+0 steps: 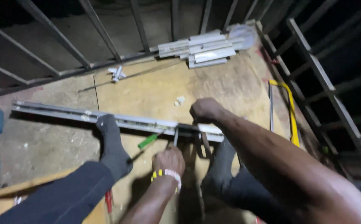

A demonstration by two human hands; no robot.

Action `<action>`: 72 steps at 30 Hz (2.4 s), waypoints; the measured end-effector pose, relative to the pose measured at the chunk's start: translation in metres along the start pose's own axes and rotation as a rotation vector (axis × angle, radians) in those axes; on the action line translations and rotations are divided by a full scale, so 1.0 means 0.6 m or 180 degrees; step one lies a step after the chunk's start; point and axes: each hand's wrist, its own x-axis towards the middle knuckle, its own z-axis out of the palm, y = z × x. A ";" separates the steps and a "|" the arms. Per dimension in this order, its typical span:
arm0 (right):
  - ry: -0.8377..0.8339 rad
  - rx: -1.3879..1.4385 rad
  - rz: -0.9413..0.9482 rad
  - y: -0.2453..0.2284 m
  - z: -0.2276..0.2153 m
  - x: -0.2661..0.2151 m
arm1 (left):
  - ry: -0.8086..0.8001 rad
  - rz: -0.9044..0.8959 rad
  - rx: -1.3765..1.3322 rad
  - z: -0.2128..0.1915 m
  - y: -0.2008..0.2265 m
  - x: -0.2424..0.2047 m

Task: The person sits on the floor and assembles a long metal profile by inserting small white plastic pieces into its grooves. They use a screwdriver to push the pieces into place and a hammer to tap them flush. The person repeatedly picks up pieces, aligns them, and secures them along the length of the profile.

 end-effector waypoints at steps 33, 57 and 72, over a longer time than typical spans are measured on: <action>0.2650 -0.0378 0.1338 -0.031 0.253 -0.250 | -0.0704 0.0089 0.0250 0.022 -0.075 0.175; -0.0044 -0.0482 0.0736 0.112 0.030 -0.110 | -0.1566 -0.0887 -0.0474 -0.039 -0.029 0.075; -0.0303 -0.0432 0.0833 0.141 0.014 -0.071 | -0.0302 -0.0644 -0.0244 0.058 -0.022 0.039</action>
